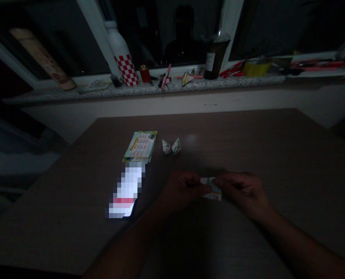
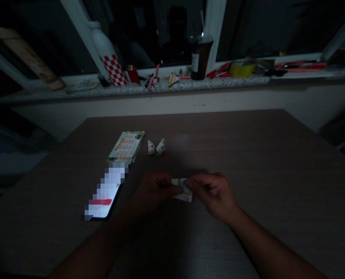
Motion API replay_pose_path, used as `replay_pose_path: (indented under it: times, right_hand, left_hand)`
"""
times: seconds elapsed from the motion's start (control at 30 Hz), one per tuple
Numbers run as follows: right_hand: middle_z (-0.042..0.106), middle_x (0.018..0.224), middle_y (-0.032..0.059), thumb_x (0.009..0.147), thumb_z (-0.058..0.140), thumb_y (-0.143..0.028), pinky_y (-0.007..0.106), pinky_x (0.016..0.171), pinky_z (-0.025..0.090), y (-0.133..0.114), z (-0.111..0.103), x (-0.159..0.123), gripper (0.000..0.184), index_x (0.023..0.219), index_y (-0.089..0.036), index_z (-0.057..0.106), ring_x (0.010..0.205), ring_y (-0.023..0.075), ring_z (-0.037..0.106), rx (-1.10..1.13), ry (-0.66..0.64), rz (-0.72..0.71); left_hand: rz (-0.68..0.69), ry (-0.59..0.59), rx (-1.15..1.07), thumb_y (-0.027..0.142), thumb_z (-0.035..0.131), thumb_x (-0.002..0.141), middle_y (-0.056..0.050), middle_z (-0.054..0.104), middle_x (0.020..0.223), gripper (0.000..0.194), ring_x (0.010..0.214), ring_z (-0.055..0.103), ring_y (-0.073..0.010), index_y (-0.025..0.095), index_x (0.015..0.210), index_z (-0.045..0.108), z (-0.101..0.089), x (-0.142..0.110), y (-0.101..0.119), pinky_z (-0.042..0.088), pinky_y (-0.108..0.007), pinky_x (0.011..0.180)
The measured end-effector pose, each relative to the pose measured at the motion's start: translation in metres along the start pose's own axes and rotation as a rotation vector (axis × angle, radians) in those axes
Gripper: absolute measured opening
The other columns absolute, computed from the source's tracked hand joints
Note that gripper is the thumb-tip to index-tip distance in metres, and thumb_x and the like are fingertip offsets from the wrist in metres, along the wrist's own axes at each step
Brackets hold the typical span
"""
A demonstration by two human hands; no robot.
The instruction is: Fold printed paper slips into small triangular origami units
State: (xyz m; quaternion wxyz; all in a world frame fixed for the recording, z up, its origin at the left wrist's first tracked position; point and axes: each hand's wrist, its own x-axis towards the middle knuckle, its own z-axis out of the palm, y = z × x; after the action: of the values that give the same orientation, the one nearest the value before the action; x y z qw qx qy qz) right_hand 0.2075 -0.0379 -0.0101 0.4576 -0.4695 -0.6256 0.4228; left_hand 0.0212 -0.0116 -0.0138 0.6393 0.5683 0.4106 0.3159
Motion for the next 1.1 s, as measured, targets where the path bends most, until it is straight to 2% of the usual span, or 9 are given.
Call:
replay_pose_path:
  times: [0.2,0.37,0.47,0.63,0.8,0.9,1.1]
  right_hand:
    - [0.064,0.058,0.0011,0.084,0.060,-0.035,0.021,0.048,0.042,0.0034,-0.0007,-0.0008,0.023,0.074,-0.018,0.071,0.051,0.0118,0.056,0.025,-0.015,-0.001]
    - [0.058,0.050,-0.0004,0.087,0.056,-0.035,0.019,0.043,0.036,0.0039,-0.0019,-0.0030,0.030,0.067,-0.017,0.068,0.045,0.0095,0.051,-0.059,0.012,-0.065]
    - [0.055,0.046,-0.0014,0.086,0.057,-0.037,0.019,0.040,0.034,0.0036,0.0010,-0.0045,0.033,0.063,-0.016,0.065,0.041,0.0086,0.048,0.045,0.062,-0.007]
    - [0.056,0.049,-0.0016,0.084,0.059,-0.042,0.018,0.043,0.037,0.0063,0.0045,-0.0011,0.034,0.062,-0.016,0.063,0.045,0.0088,0.049,0.212,0.020,0.082]
    - [0.057,0.054,-0.0011,0.083,0.060,-0.041,0.019,0.047,0.039,0.0067,0.0027,0.0012,0.029,0.069,-0.016,0.065,0.049,0.0097,0.050,0.112,0.010,0.058]
    - [0.057,0.051,-0.0014,0.082,0.061,-0.038,0.019,0.044,0.037,0.0065,0.0018,0.0011,0.028,0.065,-0.016,0.062,0.047,0.0093,0.049,0.048,-0.001,0.055]
    - [0.059,0.051,-0.0007,0.083,0.060,-0.032,0.020,0.048,0.040,0.0057,0.0007,0.0038,0.029,0.059,-0.016,0.061,0.048,0.0092,0.052,-0.038,-0.085,0.017]
  left_hand:
    - [-0.033,0.005,-0.077,0.035,0.077,0.063,0.002,0.058,0.060,0.029,0.057,0.054,-0.0104,0.013,0.063,0.058,-0.0008,0.0006,-0.0007,0.041,-0.023,0.057]
    - [-0.052,-0.025,-0.076,0.033,0.076,0.064,0.001,0.060,0.061,0.027,0.057,0.057,-0.0113,0.013,0.064,0.058,0.0004,0.0004,-0.0016,0.042,-0.023,0.056]
    - [-0.053,-0.035,-0.093,0.033,0.077,0.064,0.001,0.062,0.062,0.028,0.058,0.059,-0.0121,0.013,0.064,0.057,0.0021,0.0007,-0.0035,0.043,-0.023,0.055]
    - [-0.048,-0.017,-0.090,0.031,0.077,0.065,0.001,0.061,0.061,0.028,0.056,0.057,-0.0105,0.013,0.063,0.057,0.0010,0.0017,-0.0048,0.041,-0.021,0.054]
    - [-0.006,0.032,-0.095,0.029,0.075,0.068,0.000,0.065,0.065,0.022,0.058,0.057,-0.0096,0.012,0.066,0.061,0.0027,0.0023,-0.0027,0.042,-0.021,0.057]
    - [0.022,0.067,-0.084,0.029,0.074,0.069,-0.001,0.067,0.070,0.020,0.063,0.059,-0.0112,0.012,0.074,0.066,0.0038,0.0025,-0.0020,0.043,-0.022,0.061]
    - [0.066,0.043,0.056,0.036,0.069,0.074,0.000,0.066,0.068,0.024,0.063,0.058,-0.0122,0.013,0.078,0.069,-0.0013,0.0022,0.0001,0.041,-0.022,0.060]
